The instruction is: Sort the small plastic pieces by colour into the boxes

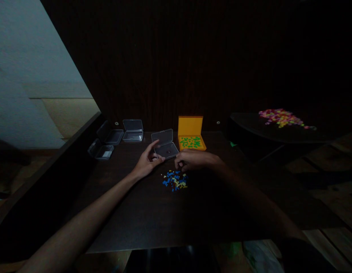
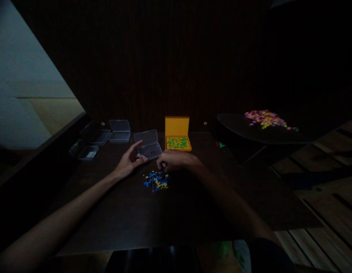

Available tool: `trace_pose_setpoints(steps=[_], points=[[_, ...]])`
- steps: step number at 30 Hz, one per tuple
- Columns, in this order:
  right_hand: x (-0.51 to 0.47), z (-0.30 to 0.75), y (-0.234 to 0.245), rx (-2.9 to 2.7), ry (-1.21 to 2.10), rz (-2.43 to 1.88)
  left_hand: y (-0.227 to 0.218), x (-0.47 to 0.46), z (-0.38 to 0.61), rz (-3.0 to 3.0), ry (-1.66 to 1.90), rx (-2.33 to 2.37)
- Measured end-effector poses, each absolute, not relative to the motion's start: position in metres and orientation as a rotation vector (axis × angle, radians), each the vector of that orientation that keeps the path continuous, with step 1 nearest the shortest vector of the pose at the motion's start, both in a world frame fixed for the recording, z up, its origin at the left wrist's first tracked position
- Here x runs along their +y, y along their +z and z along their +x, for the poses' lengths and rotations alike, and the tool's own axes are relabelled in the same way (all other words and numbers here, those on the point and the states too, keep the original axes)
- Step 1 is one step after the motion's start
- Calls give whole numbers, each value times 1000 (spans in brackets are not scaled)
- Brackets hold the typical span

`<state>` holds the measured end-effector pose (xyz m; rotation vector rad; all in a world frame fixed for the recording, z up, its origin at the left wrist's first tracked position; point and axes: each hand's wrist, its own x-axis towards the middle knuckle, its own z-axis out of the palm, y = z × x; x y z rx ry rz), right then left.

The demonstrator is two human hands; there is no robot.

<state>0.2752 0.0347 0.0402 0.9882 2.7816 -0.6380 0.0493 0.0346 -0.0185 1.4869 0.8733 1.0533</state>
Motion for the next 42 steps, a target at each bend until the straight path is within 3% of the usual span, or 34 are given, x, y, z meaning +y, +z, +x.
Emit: trace_pose_setpoints(steps=[42], points=[[31,273,49,2644,-637,1148,-18,35,50,1501,1062,863]])
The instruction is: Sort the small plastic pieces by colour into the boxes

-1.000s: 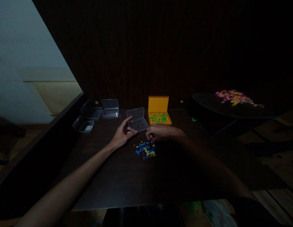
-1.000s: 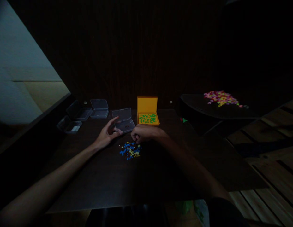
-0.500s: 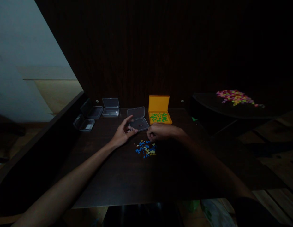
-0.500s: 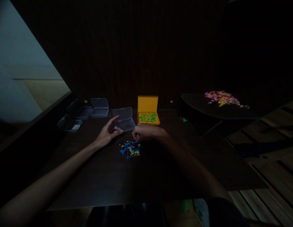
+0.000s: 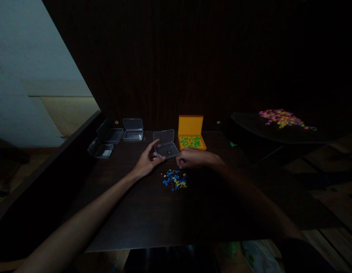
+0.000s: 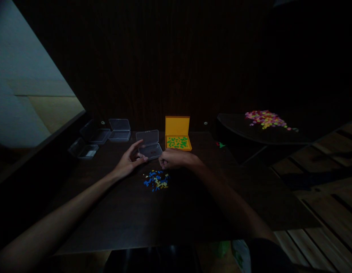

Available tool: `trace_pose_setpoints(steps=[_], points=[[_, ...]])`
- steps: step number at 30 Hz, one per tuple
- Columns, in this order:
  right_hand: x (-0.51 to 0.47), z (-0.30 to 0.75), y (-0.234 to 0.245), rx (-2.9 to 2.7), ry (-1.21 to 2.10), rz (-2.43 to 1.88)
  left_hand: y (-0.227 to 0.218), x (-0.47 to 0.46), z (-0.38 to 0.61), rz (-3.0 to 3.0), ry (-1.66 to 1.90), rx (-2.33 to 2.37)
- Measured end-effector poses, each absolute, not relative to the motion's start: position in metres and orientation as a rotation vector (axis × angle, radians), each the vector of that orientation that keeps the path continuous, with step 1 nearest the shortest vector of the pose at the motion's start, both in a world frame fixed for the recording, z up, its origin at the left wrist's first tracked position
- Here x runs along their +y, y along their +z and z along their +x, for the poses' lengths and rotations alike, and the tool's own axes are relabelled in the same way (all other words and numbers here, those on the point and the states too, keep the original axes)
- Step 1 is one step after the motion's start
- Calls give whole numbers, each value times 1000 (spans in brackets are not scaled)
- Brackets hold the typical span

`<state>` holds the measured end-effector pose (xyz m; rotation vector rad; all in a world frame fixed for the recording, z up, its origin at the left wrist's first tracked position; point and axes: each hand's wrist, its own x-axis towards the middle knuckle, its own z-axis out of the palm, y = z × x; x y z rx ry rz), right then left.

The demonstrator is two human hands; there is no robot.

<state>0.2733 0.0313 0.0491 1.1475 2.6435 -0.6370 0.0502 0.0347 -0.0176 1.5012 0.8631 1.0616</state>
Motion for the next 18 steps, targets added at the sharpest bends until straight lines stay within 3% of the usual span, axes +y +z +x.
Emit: trace_pose_setpoints(steps=[12,18], points=[[34,275,40,2635,-771,1158,-19,36,49,1488,1055,852],[33,274,40,2711,-650,1105,-20,36,50,1494,1054,870]])
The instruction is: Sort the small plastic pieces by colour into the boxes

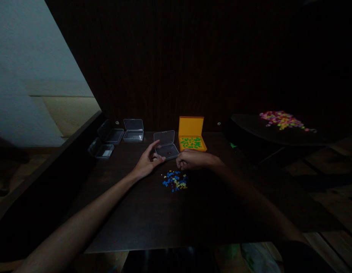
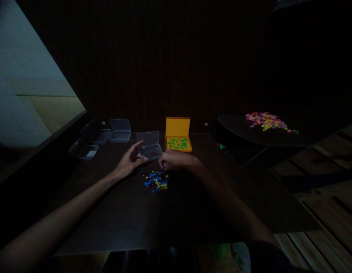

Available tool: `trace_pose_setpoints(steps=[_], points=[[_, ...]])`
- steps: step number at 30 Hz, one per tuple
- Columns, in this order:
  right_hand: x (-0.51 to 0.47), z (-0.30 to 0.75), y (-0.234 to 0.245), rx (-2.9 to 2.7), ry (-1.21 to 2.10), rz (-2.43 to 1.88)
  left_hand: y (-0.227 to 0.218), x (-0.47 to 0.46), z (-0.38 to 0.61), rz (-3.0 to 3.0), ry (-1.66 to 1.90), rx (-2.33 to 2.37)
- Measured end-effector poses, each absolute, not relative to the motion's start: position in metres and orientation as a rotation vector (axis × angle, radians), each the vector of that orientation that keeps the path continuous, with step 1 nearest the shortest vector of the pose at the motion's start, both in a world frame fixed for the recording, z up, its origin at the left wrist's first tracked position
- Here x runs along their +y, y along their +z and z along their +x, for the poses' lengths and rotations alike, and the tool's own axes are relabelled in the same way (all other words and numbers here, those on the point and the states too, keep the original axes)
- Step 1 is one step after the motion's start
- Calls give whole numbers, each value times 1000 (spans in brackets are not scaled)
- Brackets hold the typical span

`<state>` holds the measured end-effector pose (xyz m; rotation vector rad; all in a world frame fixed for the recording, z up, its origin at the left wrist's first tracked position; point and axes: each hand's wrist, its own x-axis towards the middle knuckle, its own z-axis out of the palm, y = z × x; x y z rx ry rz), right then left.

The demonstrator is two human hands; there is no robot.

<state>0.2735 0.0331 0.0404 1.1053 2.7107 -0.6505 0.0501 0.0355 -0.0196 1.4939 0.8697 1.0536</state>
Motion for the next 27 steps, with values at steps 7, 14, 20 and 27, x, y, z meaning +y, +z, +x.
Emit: trace_pose_setpoints(steps=[7,14,20,27], points=[[33,274,38,2715,-591,1127,-18,34,50,1478,1036,886],[32,273,42,2655,-612,1163,-17,33,51,1484,1047,875],[34,274,41,2679,-595,1170,-17,33,51,1485,1043,880],[37,276,32,2723,-583,1146,-18,33,51,1492,1041,872]])
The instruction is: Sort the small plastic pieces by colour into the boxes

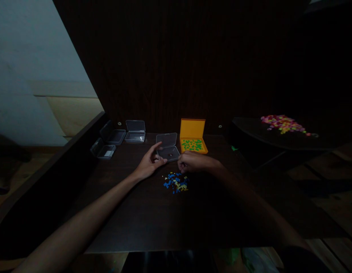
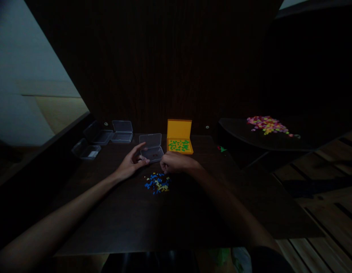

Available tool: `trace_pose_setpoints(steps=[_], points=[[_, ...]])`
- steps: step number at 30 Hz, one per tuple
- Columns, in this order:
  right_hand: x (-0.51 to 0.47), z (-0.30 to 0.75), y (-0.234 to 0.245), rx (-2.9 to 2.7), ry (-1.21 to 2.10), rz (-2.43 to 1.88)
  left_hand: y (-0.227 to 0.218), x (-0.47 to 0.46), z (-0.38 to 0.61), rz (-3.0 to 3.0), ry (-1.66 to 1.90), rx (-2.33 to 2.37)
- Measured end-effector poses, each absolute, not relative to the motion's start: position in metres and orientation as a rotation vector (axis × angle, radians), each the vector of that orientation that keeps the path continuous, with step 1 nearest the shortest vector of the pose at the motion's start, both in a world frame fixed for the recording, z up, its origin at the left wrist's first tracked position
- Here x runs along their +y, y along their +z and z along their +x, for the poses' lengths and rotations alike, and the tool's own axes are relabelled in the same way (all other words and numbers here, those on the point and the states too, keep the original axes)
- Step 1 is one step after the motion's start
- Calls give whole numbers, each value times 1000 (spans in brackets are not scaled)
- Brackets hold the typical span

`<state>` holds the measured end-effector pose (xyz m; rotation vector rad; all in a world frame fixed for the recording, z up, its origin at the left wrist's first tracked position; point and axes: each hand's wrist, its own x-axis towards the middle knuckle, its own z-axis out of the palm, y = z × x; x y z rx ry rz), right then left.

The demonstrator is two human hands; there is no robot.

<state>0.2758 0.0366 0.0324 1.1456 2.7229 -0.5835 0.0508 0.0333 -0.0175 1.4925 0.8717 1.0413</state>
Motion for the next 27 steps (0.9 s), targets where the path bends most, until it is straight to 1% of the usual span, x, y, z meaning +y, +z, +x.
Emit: trace_pose_setpoints(steps=[5,12,18,22,27], points=[[37,277,30,2739,-625,1144,-19,34,51,1490,1043,878],[37,276,25,2739,-596,1137,-17,33,51,1492,1035,879],[32,277,45,2736,-615,1112,-17,33,51,1491,1039,867],[30,283,61,2877,-490,1263,-17,32,52,1478,1030,809],[32,279,53,2897,-262,1503,-17,28,54,1471,1005,732]])
